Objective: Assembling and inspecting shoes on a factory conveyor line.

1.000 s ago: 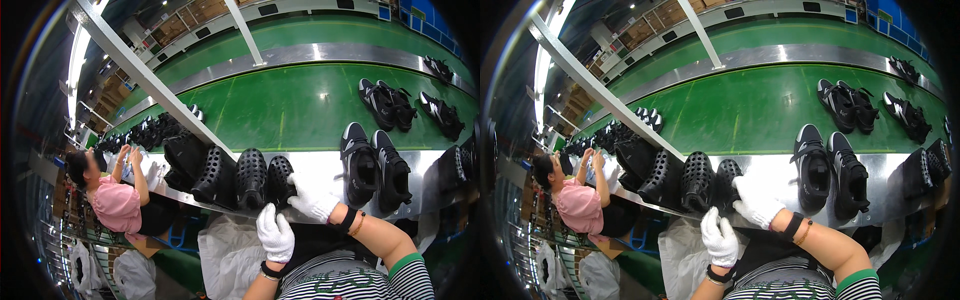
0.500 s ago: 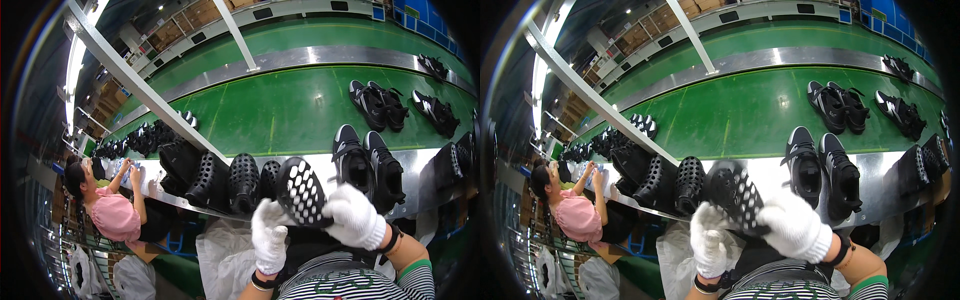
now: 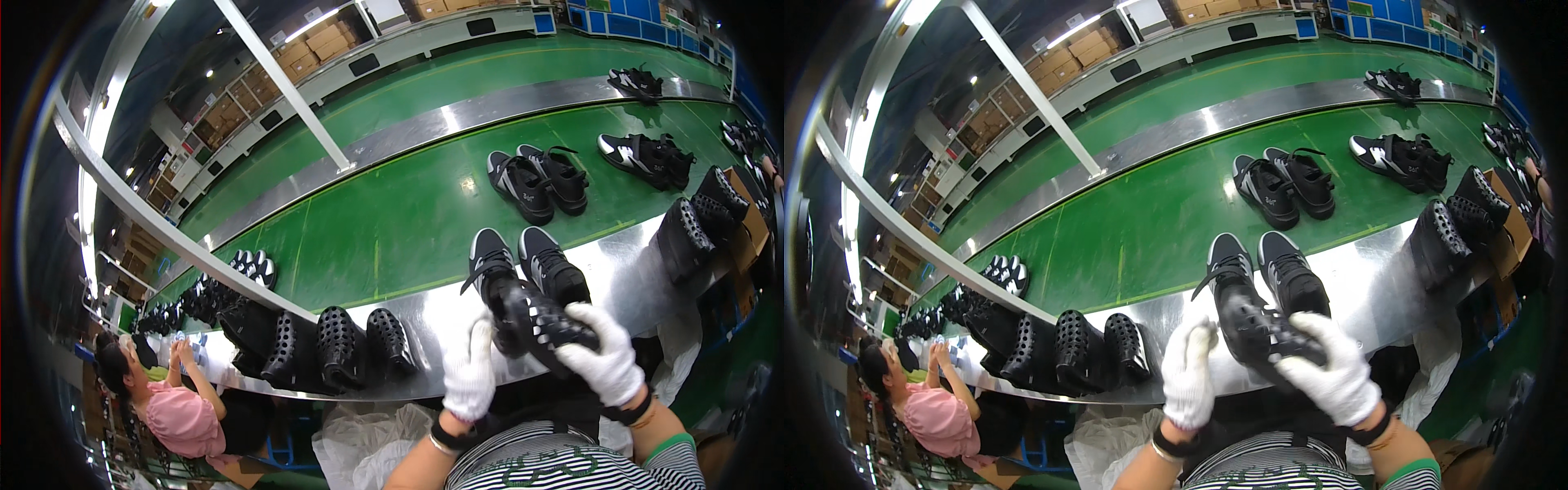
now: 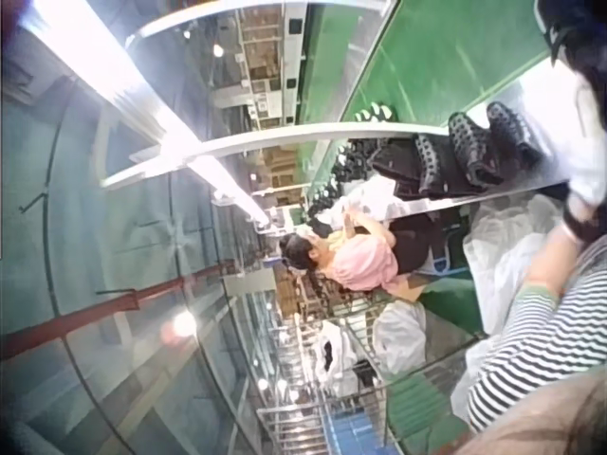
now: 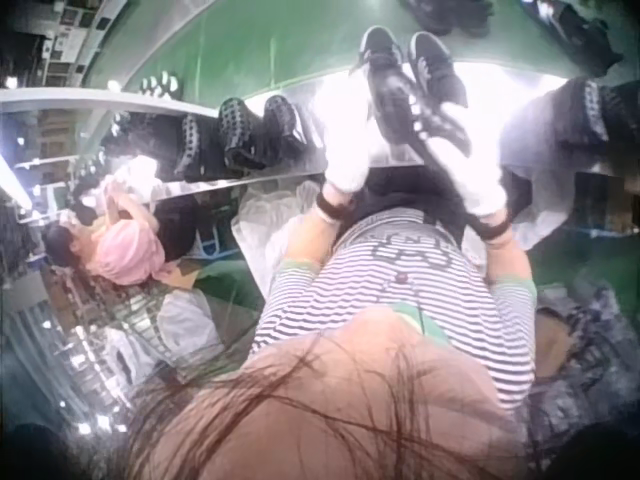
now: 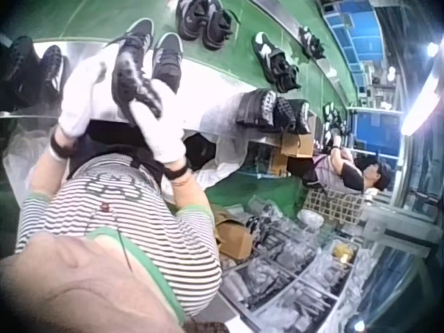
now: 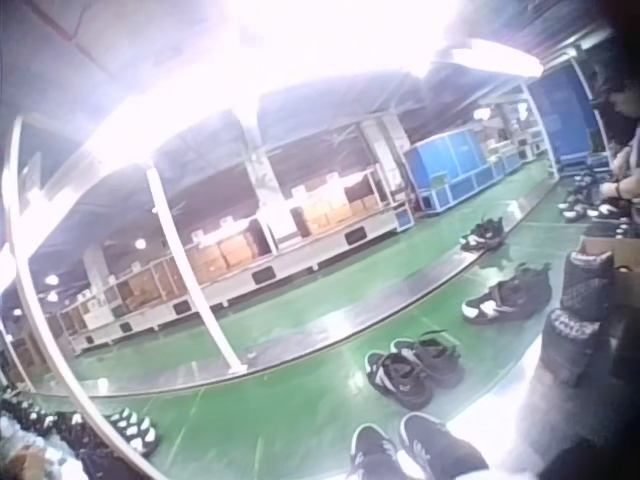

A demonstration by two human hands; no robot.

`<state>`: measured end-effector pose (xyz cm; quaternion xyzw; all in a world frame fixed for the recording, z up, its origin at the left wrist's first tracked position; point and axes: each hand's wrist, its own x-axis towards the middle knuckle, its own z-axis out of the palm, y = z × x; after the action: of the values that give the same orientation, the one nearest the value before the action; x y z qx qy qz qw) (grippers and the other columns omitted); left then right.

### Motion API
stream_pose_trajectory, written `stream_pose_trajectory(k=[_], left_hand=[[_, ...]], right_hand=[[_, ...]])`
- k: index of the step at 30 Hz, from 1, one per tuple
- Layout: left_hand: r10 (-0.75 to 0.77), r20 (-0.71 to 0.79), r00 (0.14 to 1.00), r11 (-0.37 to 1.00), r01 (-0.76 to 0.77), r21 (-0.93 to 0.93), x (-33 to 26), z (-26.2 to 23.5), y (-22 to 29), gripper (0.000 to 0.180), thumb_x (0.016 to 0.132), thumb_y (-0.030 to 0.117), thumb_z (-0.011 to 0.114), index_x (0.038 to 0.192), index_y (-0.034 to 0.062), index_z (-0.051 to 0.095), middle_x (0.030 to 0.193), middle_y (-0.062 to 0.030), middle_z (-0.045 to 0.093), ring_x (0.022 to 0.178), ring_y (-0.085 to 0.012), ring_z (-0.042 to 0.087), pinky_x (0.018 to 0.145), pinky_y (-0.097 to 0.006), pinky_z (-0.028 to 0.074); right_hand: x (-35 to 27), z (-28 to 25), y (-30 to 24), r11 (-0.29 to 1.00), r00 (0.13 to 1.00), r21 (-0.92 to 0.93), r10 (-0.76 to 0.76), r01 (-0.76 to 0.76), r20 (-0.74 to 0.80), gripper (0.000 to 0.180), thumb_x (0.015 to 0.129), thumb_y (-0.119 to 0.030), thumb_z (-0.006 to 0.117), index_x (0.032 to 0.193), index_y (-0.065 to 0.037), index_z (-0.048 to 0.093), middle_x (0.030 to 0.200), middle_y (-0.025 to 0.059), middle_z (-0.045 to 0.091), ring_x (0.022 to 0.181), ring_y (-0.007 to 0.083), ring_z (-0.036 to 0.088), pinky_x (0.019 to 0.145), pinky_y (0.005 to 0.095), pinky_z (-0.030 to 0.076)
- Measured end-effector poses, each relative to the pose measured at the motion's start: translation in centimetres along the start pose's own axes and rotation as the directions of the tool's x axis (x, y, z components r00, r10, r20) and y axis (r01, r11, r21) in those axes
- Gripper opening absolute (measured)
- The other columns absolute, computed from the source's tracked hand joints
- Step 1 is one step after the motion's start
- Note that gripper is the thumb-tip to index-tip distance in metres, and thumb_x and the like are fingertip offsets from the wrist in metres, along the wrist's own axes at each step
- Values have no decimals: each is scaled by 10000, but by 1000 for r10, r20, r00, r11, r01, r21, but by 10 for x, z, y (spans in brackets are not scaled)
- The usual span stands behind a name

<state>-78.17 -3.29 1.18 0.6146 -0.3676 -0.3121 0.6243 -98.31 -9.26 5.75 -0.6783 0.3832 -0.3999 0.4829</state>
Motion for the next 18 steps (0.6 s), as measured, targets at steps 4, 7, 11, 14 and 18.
stream_pose_trajectory(k=[4,7,11,14,18], left_hand=[[410,264,873,671,-485,561,72,14,-15,401,854,206,728,1208,47,630,1100,-148,650,1039,-307,617,911,-412,504],[392,483,783,310,-607,732,95,20,-18,444,750,204,780,1162,101,650,990,-137,638,935,-337,603,836,-452,498],[344,544,765,265,-635,725,84,26,-15,359,742,215,784,1082,152,686,883,-92,645,875,-334,609,782,-442,493],[381,543,748,367,-661,654,69,18,-12,272,762,187,766,1025,146,712,874,-97,657,859,-333,619,780,-436,496],[349,505,789,556,-609,566,68,15,-15,283,775,114,731,1058,122,708,940,-119,677,924,-357,625,845,-445,499]], right_hand=[[-9,-60,10,986,985,-69,158,-154,67,531,755,-170,832,1205,33,638,1058,143,703,943,174,690,832,303,555],[0,-68,-7,968,960,-168,217,-187,179,492,756,-187,817,1167,33,661,1029,125,707,929,167,681,820,301,551],[17,-60,-13,955,964,-287,140,-72,225,475,757,-262,831,1120,2,677,927,148,720,799,246,710,757,351,562],[35,-39,-24,795,934,-585,68,162,351,459,784,-406,805,1018,-41,653,819,181,692,749,342,703,696,397,564],[61,9,-5,720,918,-649,42,245,394,528,842,-475,711,1066,-18,572,791,195,685,705,373,696,641,443,563]])
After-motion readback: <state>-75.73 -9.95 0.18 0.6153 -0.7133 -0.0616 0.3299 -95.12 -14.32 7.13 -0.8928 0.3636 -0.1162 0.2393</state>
